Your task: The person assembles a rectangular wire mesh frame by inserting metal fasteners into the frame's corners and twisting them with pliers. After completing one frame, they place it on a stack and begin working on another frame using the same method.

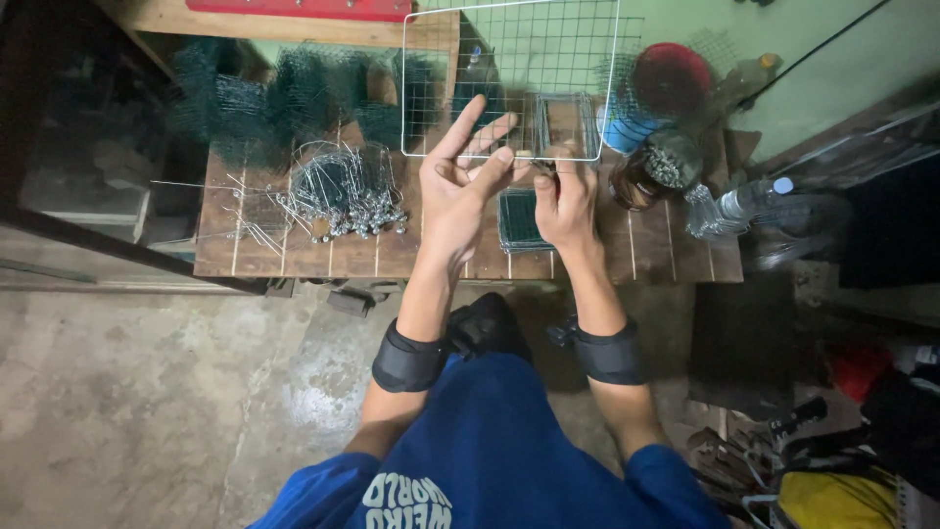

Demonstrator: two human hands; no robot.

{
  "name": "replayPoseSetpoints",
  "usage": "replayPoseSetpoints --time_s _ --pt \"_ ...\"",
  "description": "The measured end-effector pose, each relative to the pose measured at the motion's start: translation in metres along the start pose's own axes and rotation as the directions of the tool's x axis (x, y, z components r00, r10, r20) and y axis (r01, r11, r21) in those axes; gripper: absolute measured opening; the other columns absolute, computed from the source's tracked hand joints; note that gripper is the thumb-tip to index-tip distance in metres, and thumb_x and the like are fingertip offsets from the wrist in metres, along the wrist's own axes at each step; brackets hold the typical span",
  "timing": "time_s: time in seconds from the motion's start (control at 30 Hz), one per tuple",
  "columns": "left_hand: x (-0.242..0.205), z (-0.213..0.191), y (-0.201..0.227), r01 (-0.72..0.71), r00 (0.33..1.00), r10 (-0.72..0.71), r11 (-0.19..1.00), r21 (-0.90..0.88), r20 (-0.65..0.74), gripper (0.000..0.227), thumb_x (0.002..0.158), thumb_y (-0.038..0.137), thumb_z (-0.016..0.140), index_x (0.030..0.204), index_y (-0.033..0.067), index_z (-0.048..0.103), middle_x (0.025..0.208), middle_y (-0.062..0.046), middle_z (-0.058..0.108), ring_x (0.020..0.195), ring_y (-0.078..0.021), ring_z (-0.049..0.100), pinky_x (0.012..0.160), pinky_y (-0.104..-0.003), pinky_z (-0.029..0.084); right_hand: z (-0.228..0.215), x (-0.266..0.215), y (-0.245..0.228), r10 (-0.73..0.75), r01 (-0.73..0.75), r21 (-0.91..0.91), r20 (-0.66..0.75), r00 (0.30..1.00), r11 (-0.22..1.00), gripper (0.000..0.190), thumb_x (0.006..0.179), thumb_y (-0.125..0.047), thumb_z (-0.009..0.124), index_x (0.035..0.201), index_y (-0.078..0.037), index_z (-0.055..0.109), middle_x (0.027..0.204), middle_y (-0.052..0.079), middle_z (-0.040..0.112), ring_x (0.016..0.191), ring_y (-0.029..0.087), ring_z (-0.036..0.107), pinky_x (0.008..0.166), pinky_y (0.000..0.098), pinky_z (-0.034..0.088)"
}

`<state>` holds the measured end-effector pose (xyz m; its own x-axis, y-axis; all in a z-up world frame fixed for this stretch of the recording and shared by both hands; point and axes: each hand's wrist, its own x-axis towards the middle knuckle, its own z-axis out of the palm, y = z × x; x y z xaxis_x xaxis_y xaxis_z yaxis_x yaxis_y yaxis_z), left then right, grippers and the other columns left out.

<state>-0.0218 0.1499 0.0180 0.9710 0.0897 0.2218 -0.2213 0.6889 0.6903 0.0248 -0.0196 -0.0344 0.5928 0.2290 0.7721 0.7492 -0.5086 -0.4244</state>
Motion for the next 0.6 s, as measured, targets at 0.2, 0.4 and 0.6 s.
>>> replayPoseSetpoints --time_s 0.2,0.4,0.6 --pt "-0.003 0.004 -0.004 -0.034 0.999 0.035 0.999 -0.042 0.013 0.065 0.100 -0.010 0.064 0.159 -0.0022 0.038 0.144 -0.026 0.060 0.106 -0.0228 0.072 0.094 -0.040 0.065 0.006 -0.004 -0.005 0.057 -0.053 0.087 -0.044 0.997 0.995 0.049 0.115 -0.043 0.041 0.118 0.001 0.063 0.094 0.017 0.070 0.082 0.035 0.071 0.073 0.0434 0.055" --pt "-0.007 0.003 -0.005 -0.078 0.997 0.078 0.997 -0.004 -0.003 0.065 0.099 -0.010 0.063 0.158 -0.0018 0.036 0.144 -0.025 0.059 0.105 -0.0238 0.073 0.093 -0.038 0.064 0.001 -0.008 -0.014 0.129 -0.132 0.161 0.027 0.991 0.978 0.045 0.113 -0.043 0.042 0.114 -0.004 0.066 0.093 0.014 0.072 0.083 0.029 0.071 0.075 0.0406 0.054" --pt "-0.006 0.008 0.002 -0.195 0.981 0.194 0.968 0.160 0.019 0.063 0.101 -0.010 0.064 0.158 -0.0027 0.039 0.144 -0.025 0.061 0.110 -0.0232 0.073 0.096 -0.038 0.065 0.004 -0.010 -0.021 0.146 -0.145 0.313 0.020 0.989 0.939 0.049 0.117 -0.043 0.052 0.137 0.002 0.050 0.117 0.016 0.062 0.102 0.033 0.061 0.091 0.0454 0.052"
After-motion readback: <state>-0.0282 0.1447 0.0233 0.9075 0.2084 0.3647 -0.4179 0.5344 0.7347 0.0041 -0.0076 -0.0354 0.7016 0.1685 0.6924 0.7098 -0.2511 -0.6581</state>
